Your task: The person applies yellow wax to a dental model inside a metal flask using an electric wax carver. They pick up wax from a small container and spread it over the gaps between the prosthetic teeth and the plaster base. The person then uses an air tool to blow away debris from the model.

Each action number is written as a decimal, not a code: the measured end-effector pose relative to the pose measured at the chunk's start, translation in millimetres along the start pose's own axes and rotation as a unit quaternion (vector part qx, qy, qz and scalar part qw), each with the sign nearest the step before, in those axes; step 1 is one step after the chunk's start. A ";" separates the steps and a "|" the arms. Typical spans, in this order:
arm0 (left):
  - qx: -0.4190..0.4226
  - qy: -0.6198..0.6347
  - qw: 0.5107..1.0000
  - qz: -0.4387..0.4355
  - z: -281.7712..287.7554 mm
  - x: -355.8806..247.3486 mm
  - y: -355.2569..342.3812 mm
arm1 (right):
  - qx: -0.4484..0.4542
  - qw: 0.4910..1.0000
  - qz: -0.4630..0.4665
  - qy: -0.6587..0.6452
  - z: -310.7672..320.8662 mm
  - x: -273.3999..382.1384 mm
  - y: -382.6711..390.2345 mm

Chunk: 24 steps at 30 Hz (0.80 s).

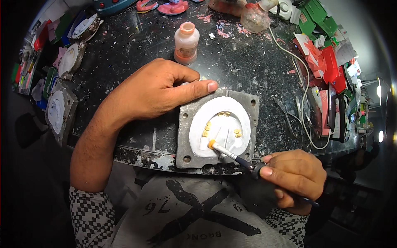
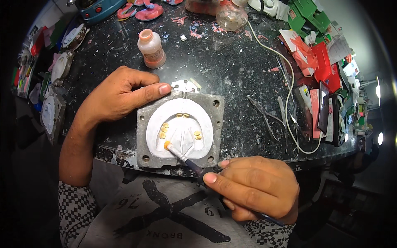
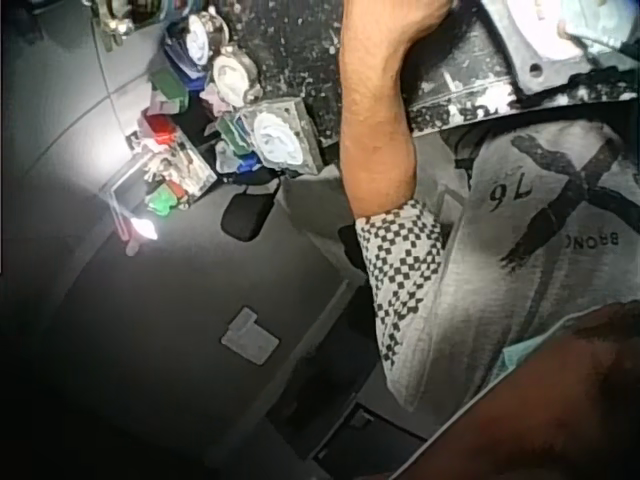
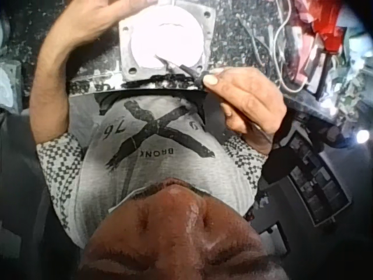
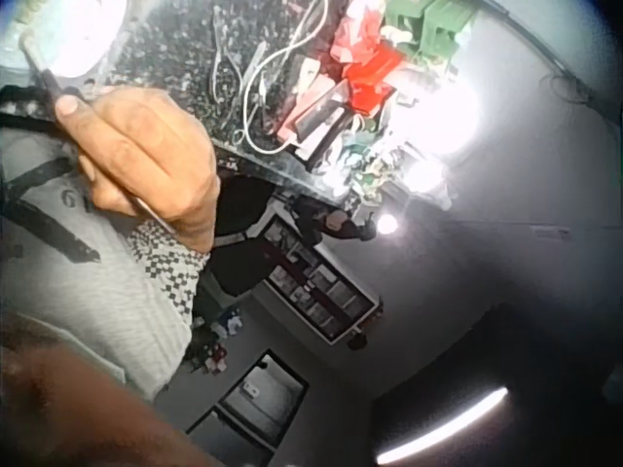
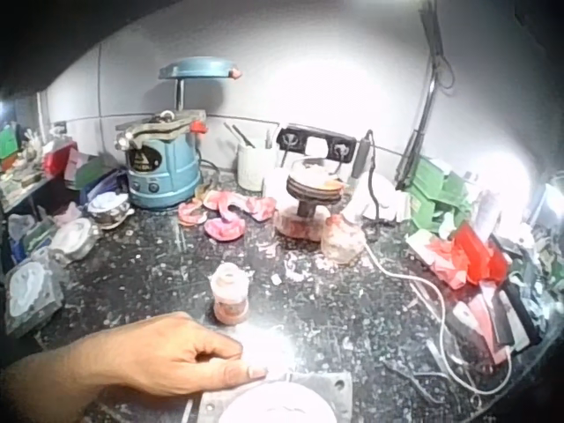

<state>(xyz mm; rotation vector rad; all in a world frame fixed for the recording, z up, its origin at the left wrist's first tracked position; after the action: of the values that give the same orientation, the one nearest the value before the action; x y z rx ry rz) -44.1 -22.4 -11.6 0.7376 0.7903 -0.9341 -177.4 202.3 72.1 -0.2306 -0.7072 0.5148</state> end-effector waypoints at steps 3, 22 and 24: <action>0.016 0.010 1.000 0.023 -0.5 0.6 -1.1 | 0.008 1.000 -0.007 -0.014 -1.3 4.9 12.0; 0.011 0.046 0.999 0.024 -1.7 0.2 -1.9 | -0.069 0.996 -0.041 -0.042 9.7 4.8 23.8; 0.010 0.045 0.999 0.024 -1.4 0.8 -2.0 | -0.123 0.991 -0.045 -0.013 4.6 0.3 23.5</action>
<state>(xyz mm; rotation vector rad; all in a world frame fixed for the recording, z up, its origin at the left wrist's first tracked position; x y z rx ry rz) -45.9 -22.3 -13.4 0.8164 0.8389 -0.8714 -189.0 222.6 67.1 -0.4217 -0.8022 0.3445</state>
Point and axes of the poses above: each hand's wrist, its own y-axis away from the middle knuckle, its own z-axis out of the back of the hand, x = y × z, the point moved 5 cm from there along -y, towards the middle knuckle, and after that the axes turned 5 degrees about z, right-handed, at the moved point
